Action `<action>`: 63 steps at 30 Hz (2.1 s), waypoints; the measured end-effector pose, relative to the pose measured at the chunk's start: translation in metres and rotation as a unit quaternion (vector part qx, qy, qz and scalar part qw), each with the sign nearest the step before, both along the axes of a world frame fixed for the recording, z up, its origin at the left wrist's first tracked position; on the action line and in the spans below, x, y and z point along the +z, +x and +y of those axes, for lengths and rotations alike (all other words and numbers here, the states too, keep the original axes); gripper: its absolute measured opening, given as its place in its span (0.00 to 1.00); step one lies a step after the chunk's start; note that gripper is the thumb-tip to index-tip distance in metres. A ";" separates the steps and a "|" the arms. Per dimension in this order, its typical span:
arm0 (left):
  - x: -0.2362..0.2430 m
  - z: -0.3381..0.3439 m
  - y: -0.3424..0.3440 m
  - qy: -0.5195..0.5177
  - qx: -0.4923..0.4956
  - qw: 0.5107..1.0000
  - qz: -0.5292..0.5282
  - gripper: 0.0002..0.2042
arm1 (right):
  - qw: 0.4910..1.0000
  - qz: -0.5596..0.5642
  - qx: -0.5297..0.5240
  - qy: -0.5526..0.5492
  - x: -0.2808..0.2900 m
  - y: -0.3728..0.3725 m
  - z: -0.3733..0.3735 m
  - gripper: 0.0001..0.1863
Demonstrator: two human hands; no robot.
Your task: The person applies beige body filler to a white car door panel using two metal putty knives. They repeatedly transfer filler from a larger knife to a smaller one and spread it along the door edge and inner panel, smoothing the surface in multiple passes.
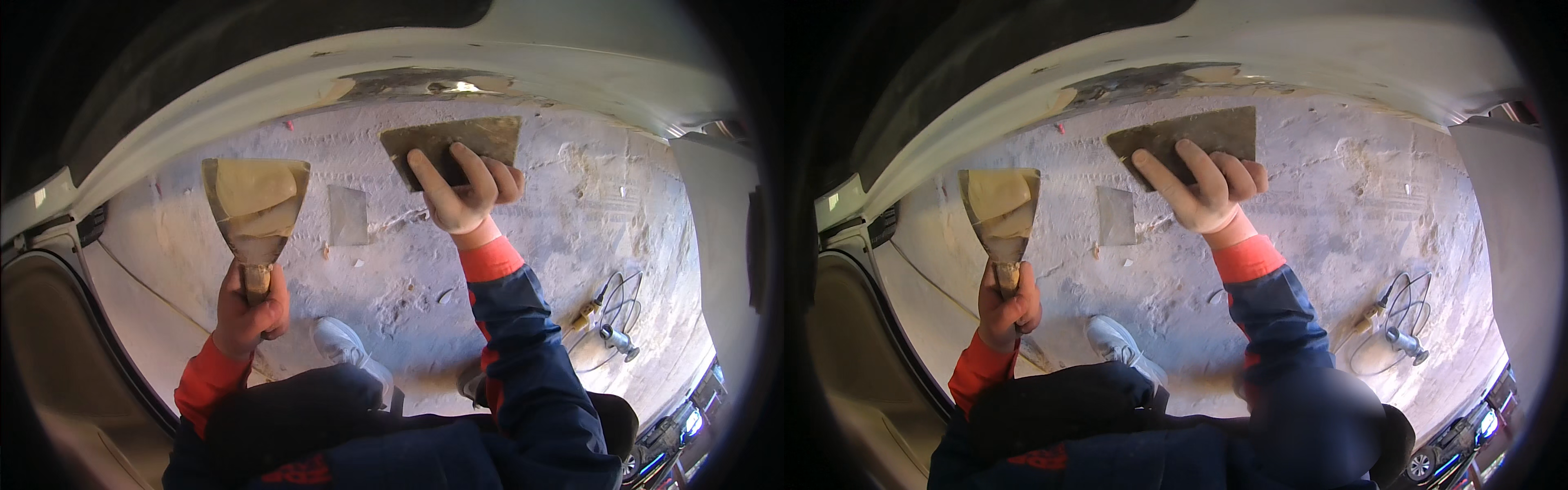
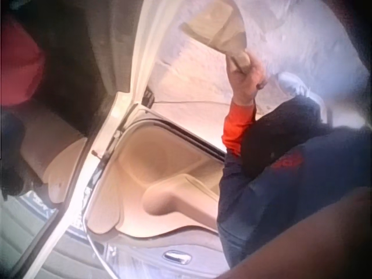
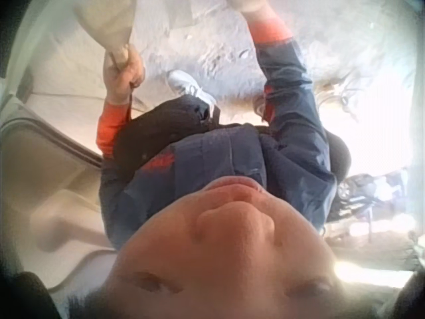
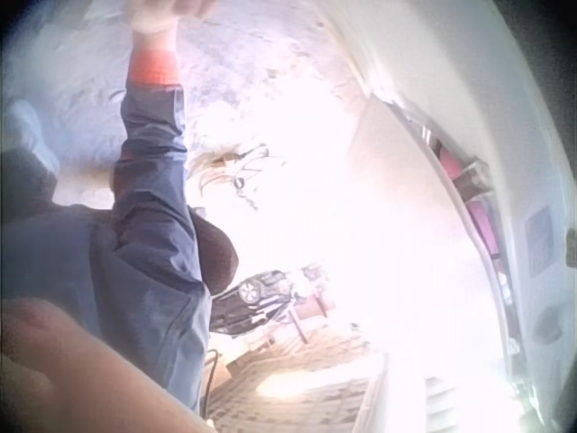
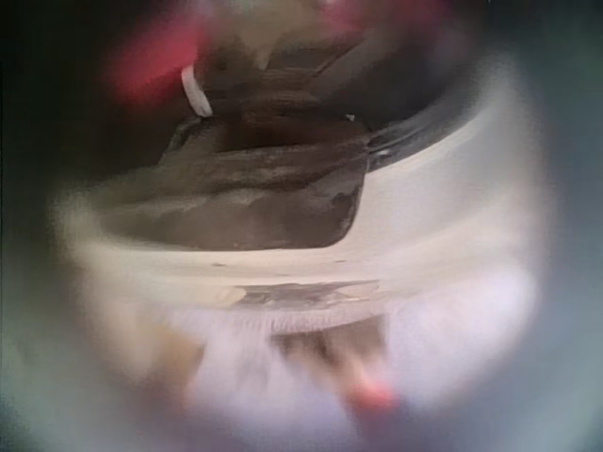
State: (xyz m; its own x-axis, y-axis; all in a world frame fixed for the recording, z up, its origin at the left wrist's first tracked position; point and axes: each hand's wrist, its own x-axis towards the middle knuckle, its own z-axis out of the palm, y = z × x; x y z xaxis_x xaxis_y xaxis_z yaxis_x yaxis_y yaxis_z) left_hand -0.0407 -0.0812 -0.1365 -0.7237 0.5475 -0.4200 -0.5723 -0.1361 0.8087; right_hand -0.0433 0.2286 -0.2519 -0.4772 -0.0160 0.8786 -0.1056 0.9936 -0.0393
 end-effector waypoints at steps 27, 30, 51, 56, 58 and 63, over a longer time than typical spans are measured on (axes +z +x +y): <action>0.002 -0.033 -0.007 0.008 0.008 1.000 -0.020 0.22 | 0.998 -0.013 -0.039 0.044 -0.008 -0.036 -0.025 0.17; 0.001 -0.033 -0.007 0.013 0.003 1.000 -0.013 0.20 | 0.996 -0.086 0.000 -0.001 -0.007 -0.015 -0.026 0.21; -0.019 0.012 0.016 -0.073 -0.018 0.985 0.155 0.24 | 0.886 -0.344 0.280 -0.132 0.136 0.030 -0.098 0.27; -0.025 -0.010 0.013 -0.110 0.076 0.990 0.054 0.15 | 0.907 -0.298 0.253 -0.157 0.115 0.038 -0.079 0.26; -0.026 -0.013 0.016 -0.093 0.102 0.990 0.032 0.14 | 0.955 -0.173 0.204 -0.127 0.098 0.034 -0.074 0.24; -0.024 -0.020 0.016 -0.058 0.107 0.993 0.013 0.21 | 0.997 -0.021 0.053 -0.055 0.062 0.010 -0.066 0.19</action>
